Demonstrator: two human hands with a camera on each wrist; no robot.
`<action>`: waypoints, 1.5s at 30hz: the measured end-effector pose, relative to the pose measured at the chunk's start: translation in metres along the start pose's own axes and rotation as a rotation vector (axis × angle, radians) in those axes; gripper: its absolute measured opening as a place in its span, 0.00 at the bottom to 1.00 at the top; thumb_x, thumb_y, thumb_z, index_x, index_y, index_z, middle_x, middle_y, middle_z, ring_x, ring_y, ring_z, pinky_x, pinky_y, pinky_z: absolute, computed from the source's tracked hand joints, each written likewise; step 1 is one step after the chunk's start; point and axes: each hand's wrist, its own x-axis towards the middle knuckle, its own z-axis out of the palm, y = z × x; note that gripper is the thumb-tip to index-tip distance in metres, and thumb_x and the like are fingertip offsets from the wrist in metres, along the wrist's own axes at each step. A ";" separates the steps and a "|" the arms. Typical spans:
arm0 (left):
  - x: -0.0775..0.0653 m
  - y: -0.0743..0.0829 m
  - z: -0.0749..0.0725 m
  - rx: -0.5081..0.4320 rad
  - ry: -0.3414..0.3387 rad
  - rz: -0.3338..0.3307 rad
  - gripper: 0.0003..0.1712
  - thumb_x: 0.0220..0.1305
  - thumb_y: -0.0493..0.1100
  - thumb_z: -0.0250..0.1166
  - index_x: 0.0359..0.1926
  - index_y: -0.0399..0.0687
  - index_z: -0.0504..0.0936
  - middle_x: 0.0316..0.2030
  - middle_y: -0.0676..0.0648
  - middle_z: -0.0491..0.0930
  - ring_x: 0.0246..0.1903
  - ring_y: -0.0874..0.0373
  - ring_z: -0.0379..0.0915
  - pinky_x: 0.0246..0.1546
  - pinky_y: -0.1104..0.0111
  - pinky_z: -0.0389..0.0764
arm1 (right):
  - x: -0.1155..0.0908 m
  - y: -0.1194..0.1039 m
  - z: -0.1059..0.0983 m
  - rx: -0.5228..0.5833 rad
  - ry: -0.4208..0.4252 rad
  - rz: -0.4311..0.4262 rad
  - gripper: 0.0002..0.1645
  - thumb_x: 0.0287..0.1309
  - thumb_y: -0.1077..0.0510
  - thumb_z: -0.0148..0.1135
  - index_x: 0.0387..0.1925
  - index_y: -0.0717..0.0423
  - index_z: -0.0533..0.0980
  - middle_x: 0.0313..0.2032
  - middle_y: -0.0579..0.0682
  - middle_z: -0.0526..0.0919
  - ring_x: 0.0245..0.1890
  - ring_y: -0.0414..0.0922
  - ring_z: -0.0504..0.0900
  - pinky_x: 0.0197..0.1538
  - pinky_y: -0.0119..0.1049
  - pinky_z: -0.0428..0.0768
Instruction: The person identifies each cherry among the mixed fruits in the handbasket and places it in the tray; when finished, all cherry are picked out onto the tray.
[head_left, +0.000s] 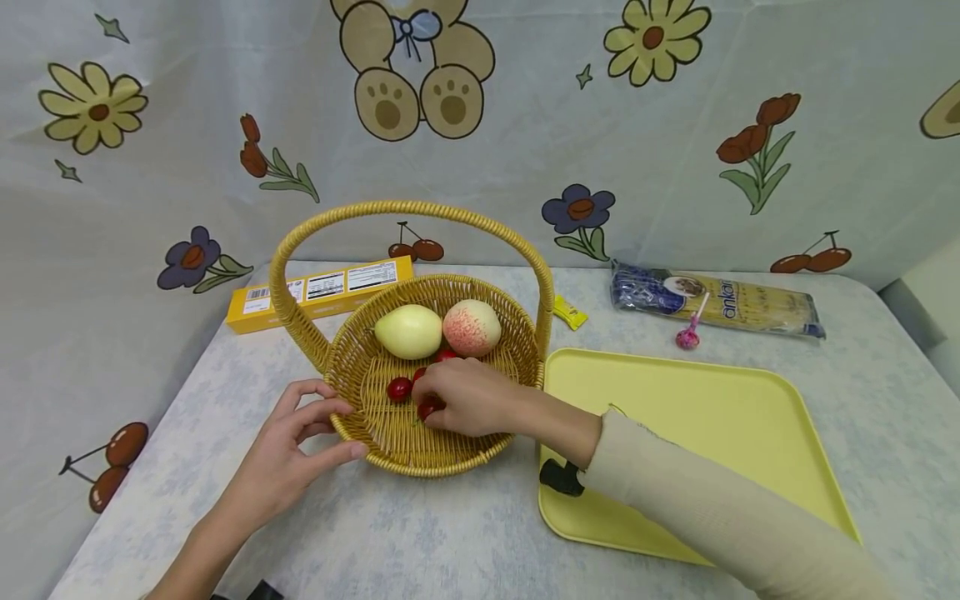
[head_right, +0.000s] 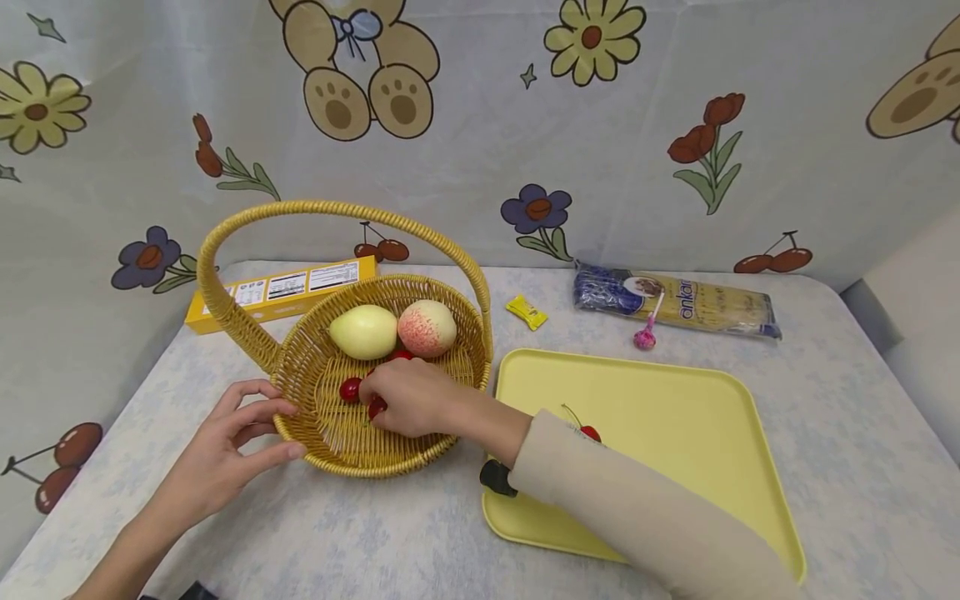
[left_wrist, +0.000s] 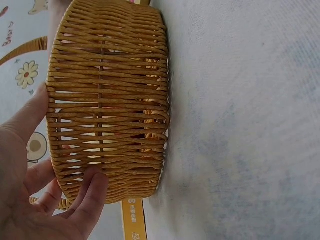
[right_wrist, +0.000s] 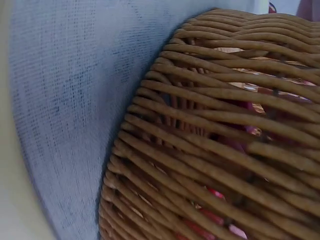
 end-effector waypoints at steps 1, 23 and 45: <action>0.000 0.000 0.000 -0.003 -0.001 -0.002 0.18 0.55 0.37 0.76 0.46 0.36 0.82 0.54 0.49 0.63 0.44 0.59 0.78 0.46 0.74 0.80 | 0.002 0.000 0.001 -0.008 -0.005 0.002 0.06 0.59 0.58 0.70 0.39 0.50 0.84 0.36 0.41 0.81 0.36 0.37 0.75 0.38 0.33 0.76; -0.001 0.001 -0.001 -0.005 0.001 -0.013 0.19 0.55 0.38 0.76 0.46 0.37 0.82 0.53 0.49 0.63 0.45 0.58 0.79 0.46 0.73 0.81 | 0.000 0.005 -0.003 0.022 -0.044 -0.084 0.13 0.62 0.57 0.68 0.49 0.51 0.85 0.44 0.45 0.82 0.44 0.39 0.76 0.48 0.34 0.76; 0.000 -0.001 0.000 -0.030 0.000 0.013 0.18 0.55 0.37 0.75 0.46 0.35 0.82 0.54 0.48 0.63 0.45 0.57 0.78 0.46 0.77 0.79 | -0.062 0.001 -0.037 0.043 0.053 -0.189 0.10 0.61 0.58 0.68 0.45 0.48 0.81 0.44 0.41 0.76 0.42 0.37 0.75 0.46 0.34 0.77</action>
